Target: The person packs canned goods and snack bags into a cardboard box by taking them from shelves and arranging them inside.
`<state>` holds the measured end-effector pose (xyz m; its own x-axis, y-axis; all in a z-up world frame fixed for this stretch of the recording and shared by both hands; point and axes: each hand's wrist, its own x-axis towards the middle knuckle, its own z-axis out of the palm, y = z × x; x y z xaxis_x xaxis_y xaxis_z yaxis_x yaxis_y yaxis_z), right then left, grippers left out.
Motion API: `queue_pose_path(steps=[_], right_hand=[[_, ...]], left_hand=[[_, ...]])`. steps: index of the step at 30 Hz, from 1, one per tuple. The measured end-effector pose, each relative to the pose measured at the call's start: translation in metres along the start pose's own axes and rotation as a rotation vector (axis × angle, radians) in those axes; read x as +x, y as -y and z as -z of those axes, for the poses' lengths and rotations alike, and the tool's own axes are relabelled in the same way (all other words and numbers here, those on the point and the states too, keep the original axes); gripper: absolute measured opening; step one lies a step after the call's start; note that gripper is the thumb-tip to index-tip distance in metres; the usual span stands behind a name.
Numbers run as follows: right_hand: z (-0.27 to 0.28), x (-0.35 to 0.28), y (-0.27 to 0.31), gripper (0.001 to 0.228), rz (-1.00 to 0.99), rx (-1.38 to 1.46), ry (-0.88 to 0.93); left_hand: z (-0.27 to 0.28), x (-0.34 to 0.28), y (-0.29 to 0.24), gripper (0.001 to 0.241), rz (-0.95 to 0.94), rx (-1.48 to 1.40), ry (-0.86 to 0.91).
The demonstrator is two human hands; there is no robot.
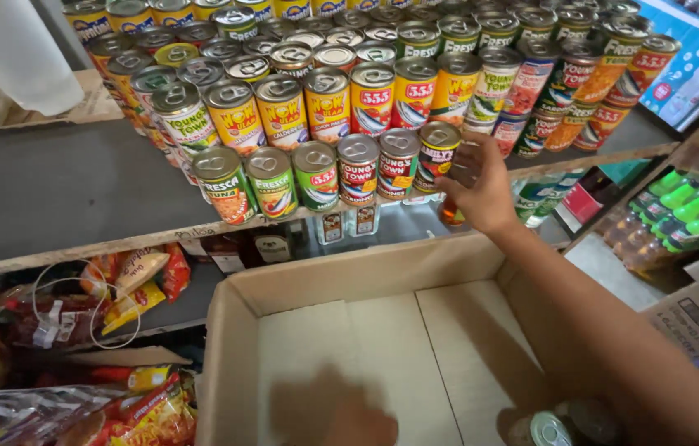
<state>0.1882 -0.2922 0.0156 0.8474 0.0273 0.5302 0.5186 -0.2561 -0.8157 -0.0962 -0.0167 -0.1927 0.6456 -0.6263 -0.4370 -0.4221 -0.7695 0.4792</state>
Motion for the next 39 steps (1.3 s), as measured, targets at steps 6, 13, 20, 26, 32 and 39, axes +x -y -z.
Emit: queue_pose_path(steps=[6, 13, 20, 26, 32, 39], right_hand=[[-0.007, -0.052, 0.046, 0.07, -0.043, -0.239, -0.019], [-0.012, -0.152, 0.122, 0.064, -0.388, 0.305, 0.62], [-0.026, -0.171, 0.127, 0.081, -0.597, 0.342, 0.579], [-0.007, -0.174, 0.098, 0.078, -0.769, 0.82, 0.475], [0.0, -0.183, 0.075, 0.072, -0.765, 0.672, 0.467], [0.017, -0.12, 0.073, 0.067, -0.426, 0.462, 0.167]], left_hand=[[0.218, -0.077, -0.076, 0.084, -0.037, -0.335, -0.374], [0.204, -0.032, -0.046, 0.08, -0.31, -1.247, -0.603], [0.171, -0.012, -0.051, 0.069, -0.352, -1.498, -0.782], [0.161, -0.011, -0.072, 0.052, -0.5, -1.429, -0.848], [0.175, -0.038, -0.101, 0.045, -0.448, -0.79, -1.049], [0.188, -0.037, -0.097, 0.067, -0.483, -0.695, -0.801]])
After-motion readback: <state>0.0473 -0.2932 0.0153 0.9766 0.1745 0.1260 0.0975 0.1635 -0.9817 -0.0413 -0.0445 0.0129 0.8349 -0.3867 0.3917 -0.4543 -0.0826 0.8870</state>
